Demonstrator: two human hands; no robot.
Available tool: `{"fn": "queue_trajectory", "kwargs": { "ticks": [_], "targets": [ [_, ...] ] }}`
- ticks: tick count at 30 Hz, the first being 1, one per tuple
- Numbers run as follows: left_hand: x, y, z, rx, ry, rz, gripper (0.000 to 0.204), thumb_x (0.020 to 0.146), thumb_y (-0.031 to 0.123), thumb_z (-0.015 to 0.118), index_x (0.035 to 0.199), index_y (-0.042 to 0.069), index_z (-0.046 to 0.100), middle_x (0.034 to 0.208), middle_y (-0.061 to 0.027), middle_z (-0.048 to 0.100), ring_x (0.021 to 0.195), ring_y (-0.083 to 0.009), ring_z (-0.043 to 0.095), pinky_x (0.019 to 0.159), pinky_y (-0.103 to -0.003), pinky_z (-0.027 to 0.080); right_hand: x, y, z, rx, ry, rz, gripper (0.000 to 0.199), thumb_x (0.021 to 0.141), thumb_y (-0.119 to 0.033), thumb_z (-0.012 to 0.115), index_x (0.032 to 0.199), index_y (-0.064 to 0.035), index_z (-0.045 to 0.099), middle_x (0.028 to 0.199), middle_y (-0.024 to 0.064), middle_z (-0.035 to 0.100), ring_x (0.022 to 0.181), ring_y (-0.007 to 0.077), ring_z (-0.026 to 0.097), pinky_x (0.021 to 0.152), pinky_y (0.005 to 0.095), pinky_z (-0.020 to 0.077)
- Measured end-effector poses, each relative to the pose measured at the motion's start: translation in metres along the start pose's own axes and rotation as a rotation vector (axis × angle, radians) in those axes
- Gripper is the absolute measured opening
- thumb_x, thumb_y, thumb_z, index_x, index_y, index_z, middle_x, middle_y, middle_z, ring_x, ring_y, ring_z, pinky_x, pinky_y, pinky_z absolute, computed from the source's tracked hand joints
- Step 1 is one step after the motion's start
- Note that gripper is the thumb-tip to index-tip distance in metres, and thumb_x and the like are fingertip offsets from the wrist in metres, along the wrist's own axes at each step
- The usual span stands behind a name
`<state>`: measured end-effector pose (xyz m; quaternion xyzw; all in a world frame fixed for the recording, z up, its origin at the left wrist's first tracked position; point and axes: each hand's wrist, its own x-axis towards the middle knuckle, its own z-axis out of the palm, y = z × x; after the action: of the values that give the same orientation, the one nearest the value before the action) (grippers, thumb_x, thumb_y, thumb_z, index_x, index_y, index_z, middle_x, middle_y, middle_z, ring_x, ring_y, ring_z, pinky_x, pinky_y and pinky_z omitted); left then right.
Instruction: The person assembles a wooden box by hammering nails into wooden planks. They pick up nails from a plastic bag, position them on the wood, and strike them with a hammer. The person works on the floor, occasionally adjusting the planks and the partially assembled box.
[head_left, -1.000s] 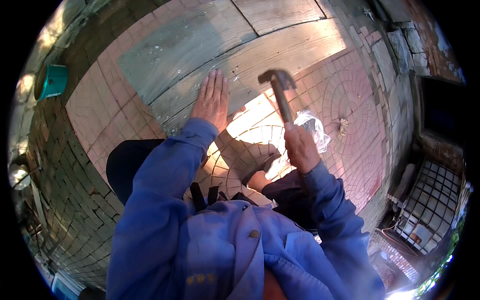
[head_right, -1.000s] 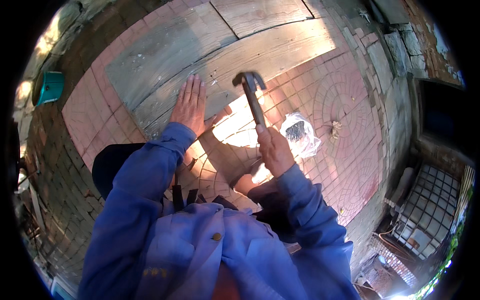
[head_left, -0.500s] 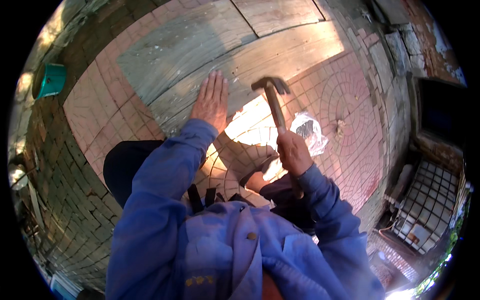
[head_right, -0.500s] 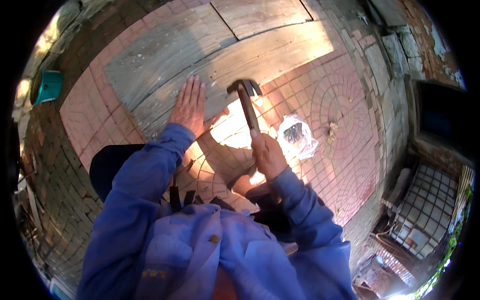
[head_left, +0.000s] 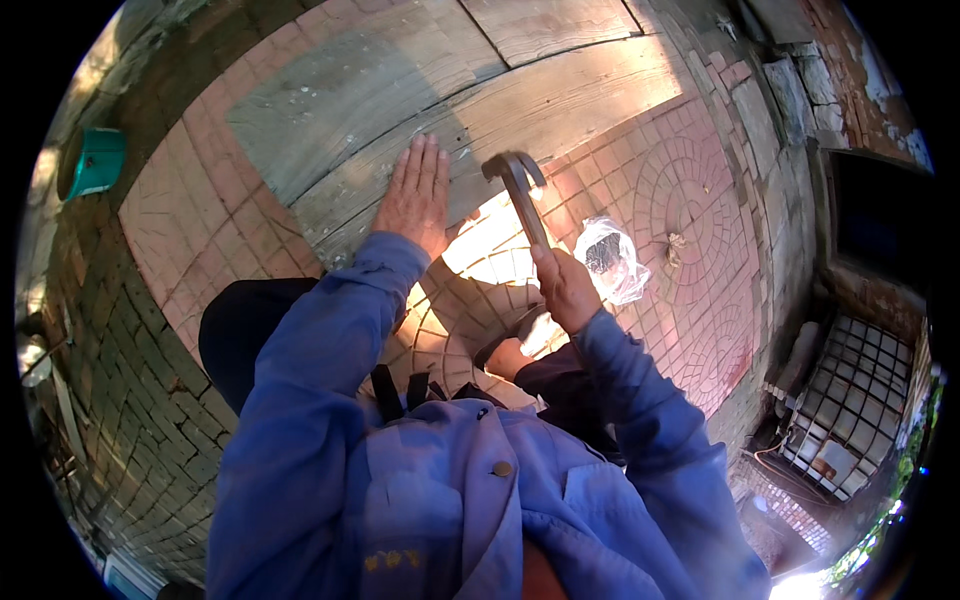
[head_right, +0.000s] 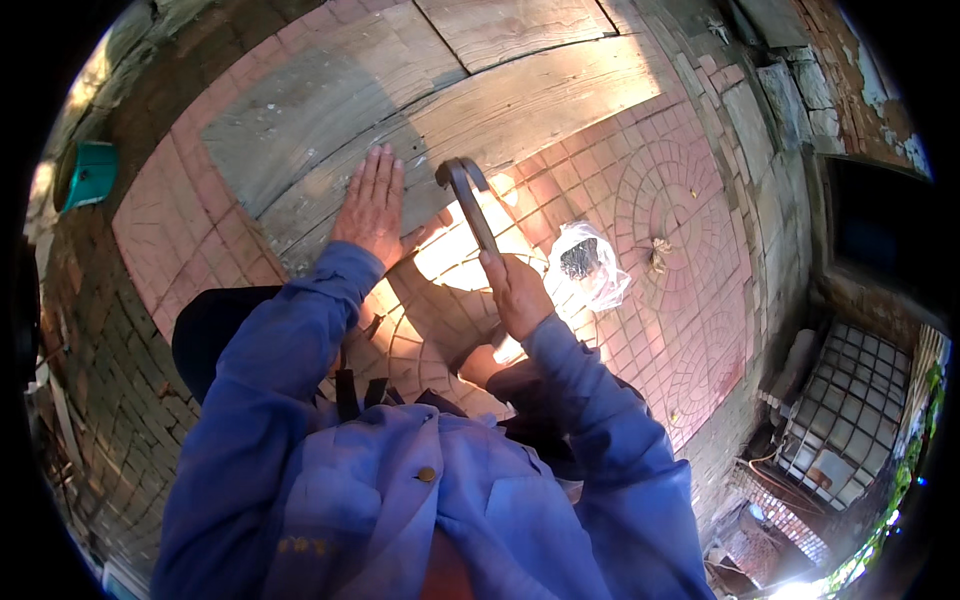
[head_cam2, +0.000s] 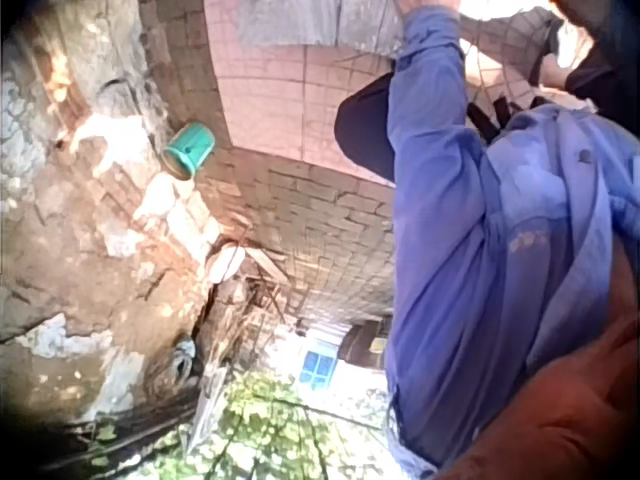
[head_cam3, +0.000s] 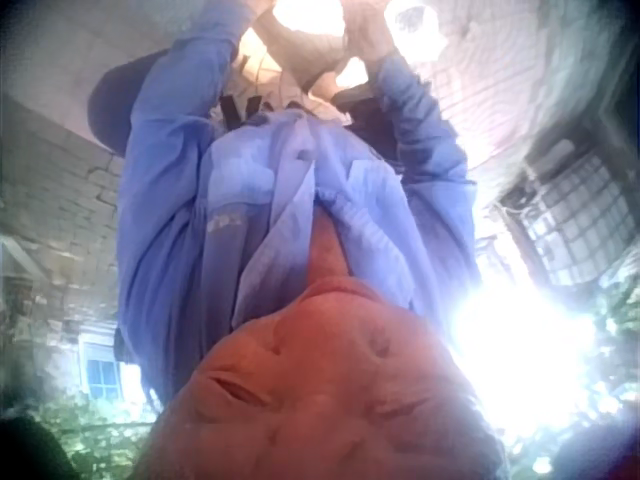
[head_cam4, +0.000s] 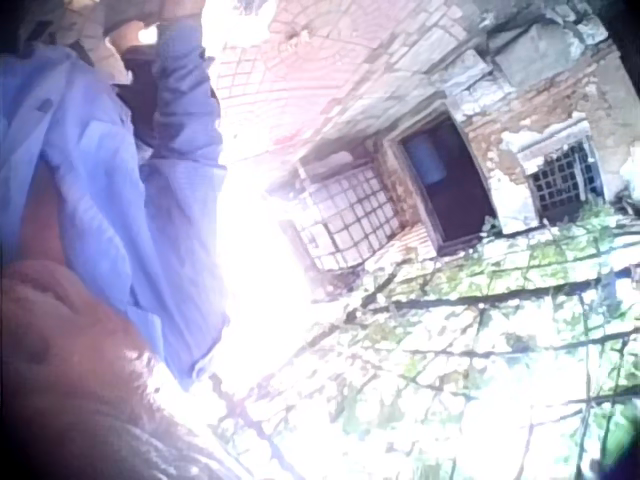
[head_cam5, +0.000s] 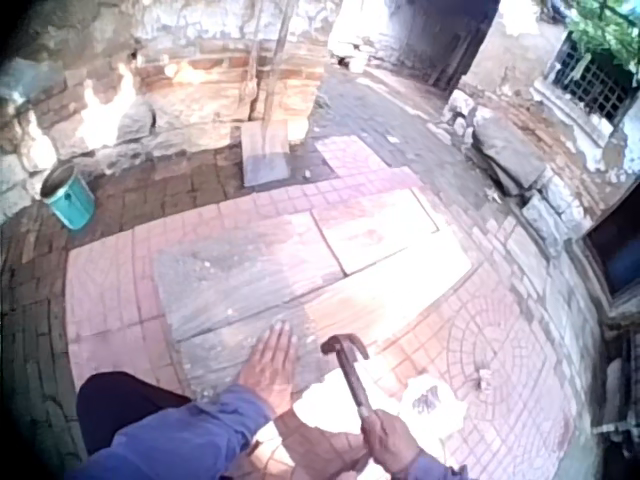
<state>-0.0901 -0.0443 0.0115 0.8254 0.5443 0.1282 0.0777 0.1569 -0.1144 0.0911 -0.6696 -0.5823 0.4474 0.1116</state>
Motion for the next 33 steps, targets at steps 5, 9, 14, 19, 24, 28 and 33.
{"fn": "queue_trajectory", "kwargs": {
  "ticks": [5,9,14,19,24,28,33],
  "targets": [
    [-0.007,-0.006,-0.002,0.067,-0.060,-0.023,0.097,0.090,0.060,0.058,0.150,-0.011,0.030,0.162,-0.0276,0.020,0.153,-0.0391,0.015,0.125,-0.048,0.014,-0.017,-0.105,-0.038,0.235,0.174,-0.232,0.046,0.107,-0.039,0.045,0.083,-0.0014,0.056,0.067,0.0043,0.049,0.065,0.0152,0.046,0.060,0.0335,0.0390],
    [-0.008,-0.010,0.000,-0.001,-0.009,-0.023,0.096,0.091,0.062,0.056,0.150,-0.011,0.031,0.162,-0.0274,0.019,0.153,-0.0387,0.014,0.125,-0.048,0.014,-0.038,-0.159,-0.082,0.467,0.250,-0.455,0.061,0.104,-0.058,0.039,0.073,-0.0065,0.051,0.058,0.0014,0.044,0.049,0.0113,0.042,0.044,0.0276,0.0295],
    [0.000,0.000,-0.003,0.045,-0.048,0.005,0.096,0.091,0.063,0.055,0.148,-0.011,0.034,0.162,-0.0270,0.020,0.153,-0.0386,0.014,0.126,-0.048,0.013,-0.013,0.005,0.012,0.410,0.191,-0.197,0.058,0.102,-0.055,0.048,0.078,-0.0028,0.057,0.062,0.0047,0.051,0.056,0.0143,0.048,0.049,0.0312,0.0364],
    [-0.003,-0.004,-0.011,0.059,-0.059,-0.038,0.096,0.089,0.061,0.060,0.148,-0.011,0.035,0.161,-0.0278,0.023,0.153,-0.0389,0.015,0.125,-0.048,0.014,-0.017,-0.051,-0.010,0.378,0.110,0.076,0.047,0.104,-0.045,0.052,0.084,-0.0041,0.060,0.066,0.0000,0.050,0.061,0.0108,0.046,0.056,0.0295,0.0383],
    [-0.008,-0.008,-0.007,0.030,-0.033,-0.029,0.097,0.089,0.061,0.060,0.149,-0.010,0.033,0.161,-0.0270,0.022,0.153,-0.0383,0.015,0.125,-0.047,0.015,-0.031,-0.151,-0.082,0.504,0.363,-0.400,0.055,0.103,-0.057,0.044,0.079,-0.0093,0.055,0.061,0.0002,0.048,0.048,0.0086,0.041,0.043,0.0234,0.0321],
    [-0.010,-0.011,-0.004,-0.010,-0.010,-0.033,0.098,0.089,0.062,0.059,0.150,-0.009,0.031,0.162,-0.0257,0.020,0.153,-0.0378,0.013,0.126,-0.047,0.013,-0.023,-0.142,-0.065,0.688,0.371,-0.813,0.055,0.101,-0.058,0.047,0.080,-0.0079,0.052,0.058,0.0045,0.046,0.046,0.0134,0.044,0.040,0.0276,0.0347],
    [-0.002,-0.002,0.003,0.094,-0.079,-0.007,0.101,0.089,0.066,0.055,0.152,-0.008,0.029,0.163,-0.0249,0.018,0.154,-0.0372,0.012,0.126,-0.047,0.010,-0.009,0.034,0.038,-0.129,0.109,-0.028,0.036,0.105,-0.032,0.049,0.091,0.0008,0.053,0.065,0.0170,0.051,0.059,0.0283,0.056,0.058,0.0415,0.0456]
  ]
}}
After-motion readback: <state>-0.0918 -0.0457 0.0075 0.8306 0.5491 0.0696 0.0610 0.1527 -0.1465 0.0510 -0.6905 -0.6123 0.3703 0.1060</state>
